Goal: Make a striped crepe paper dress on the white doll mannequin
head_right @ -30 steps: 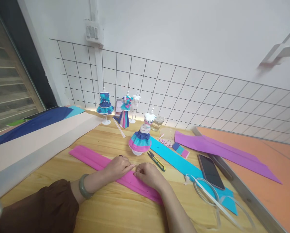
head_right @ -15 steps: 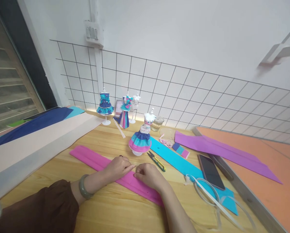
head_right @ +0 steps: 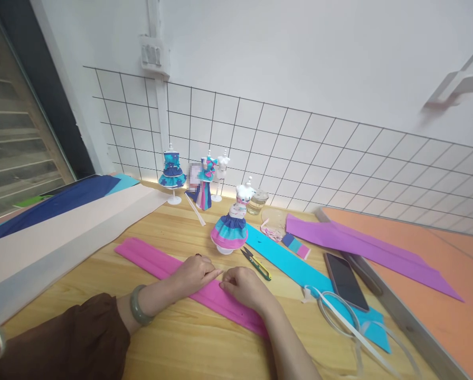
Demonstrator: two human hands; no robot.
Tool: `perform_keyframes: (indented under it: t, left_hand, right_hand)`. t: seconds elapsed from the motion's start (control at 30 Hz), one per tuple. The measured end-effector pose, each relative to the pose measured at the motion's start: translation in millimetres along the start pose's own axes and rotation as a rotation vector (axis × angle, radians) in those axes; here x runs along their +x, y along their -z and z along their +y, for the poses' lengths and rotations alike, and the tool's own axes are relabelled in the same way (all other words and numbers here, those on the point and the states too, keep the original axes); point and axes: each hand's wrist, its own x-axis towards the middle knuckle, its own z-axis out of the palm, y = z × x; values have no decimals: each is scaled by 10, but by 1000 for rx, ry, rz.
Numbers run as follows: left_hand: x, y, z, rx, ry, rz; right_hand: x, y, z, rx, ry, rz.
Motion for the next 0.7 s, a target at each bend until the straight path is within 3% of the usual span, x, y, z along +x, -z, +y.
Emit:
perform_keyframes:
  t: [0.7]
  left_hand:
    - [-8, -45, -27, 13, -13, 11]
  right_hand:
    - [4, -19, 28, 3, -1, -9]
